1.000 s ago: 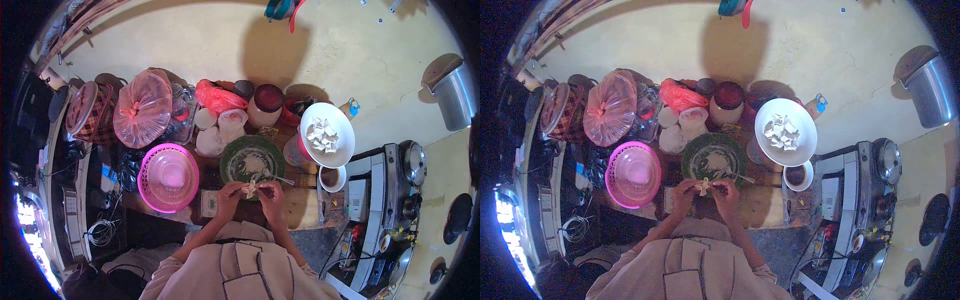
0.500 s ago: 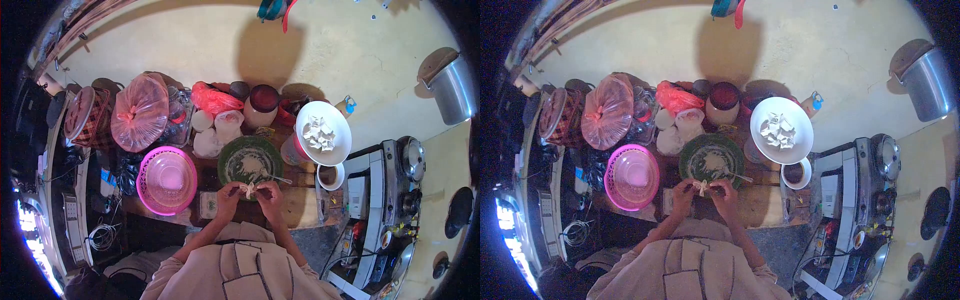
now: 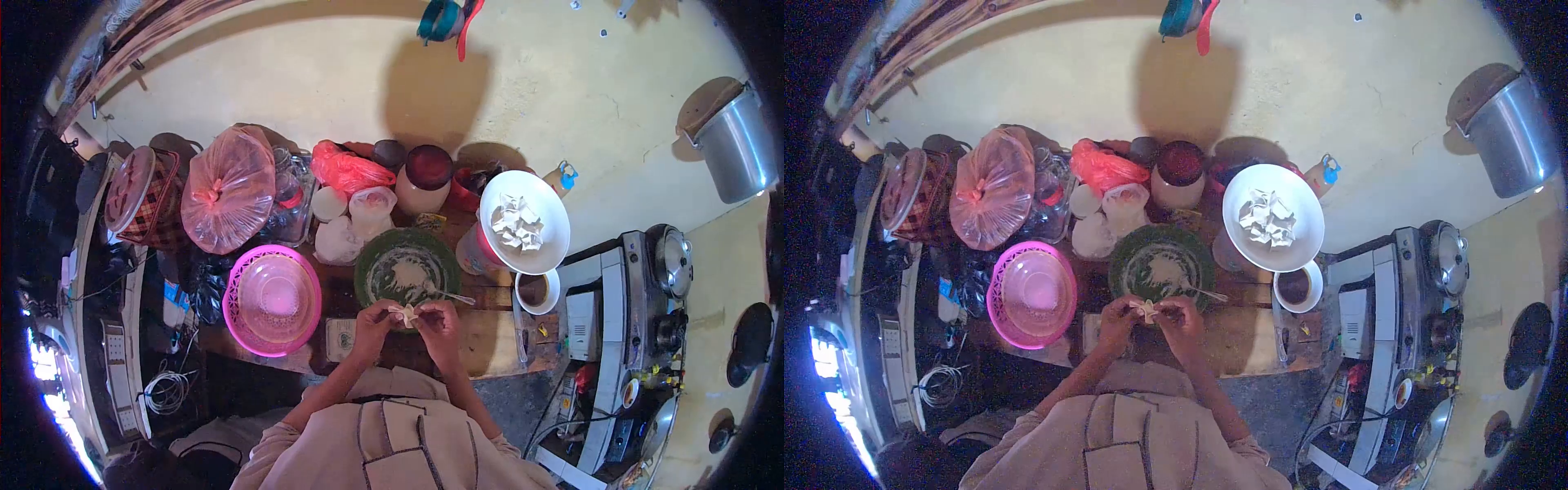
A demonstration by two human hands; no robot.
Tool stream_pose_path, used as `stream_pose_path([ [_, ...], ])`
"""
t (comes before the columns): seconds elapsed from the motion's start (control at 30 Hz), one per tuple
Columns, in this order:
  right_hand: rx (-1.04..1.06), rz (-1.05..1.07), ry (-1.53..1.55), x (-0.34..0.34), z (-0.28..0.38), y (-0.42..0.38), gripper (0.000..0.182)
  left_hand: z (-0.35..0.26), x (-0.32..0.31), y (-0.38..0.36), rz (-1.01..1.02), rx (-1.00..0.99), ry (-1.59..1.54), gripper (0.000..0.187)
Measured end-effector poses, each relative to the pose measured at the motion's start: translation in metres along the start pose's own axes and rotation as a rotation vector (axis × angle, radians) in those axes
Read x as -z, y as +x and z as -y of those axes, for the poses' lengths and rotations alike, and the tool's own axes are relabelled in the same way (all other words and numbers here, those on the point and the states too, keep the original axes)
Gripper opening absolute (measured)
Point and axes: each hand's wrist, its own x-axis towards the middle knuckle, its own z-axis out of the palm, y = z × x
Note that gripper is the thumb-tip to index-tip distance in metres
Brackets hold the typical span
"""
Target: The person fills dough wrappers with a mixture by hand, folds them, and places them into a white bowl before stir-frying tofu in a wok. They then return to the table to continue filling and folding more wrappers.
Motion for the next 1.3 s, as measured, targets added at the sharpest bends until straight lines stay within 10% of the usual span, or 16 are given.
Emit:
stream_pose_path([
  [0.43, 0.200, 0.516, -0.612, 0.034, 0.088, 0.037, 0.041, -0.013, -0.007, 0.003, 0.099, 0.245, -0.092, 0.020],
  [0.7, 0.256, 0.008, -0.901, 0.135, 0.145, 0.139, 0.024, 0.008, 0.042, -0.018, -0.074, 0.333, 0.000, 0.015],
  [1.3, 0.095, 0.129, -1.474, 0.147, 0.117, 0.190, 0.015, 0.015, 0.074, -0.037, -0.225, 0.295, 0.060, 0.013],
])
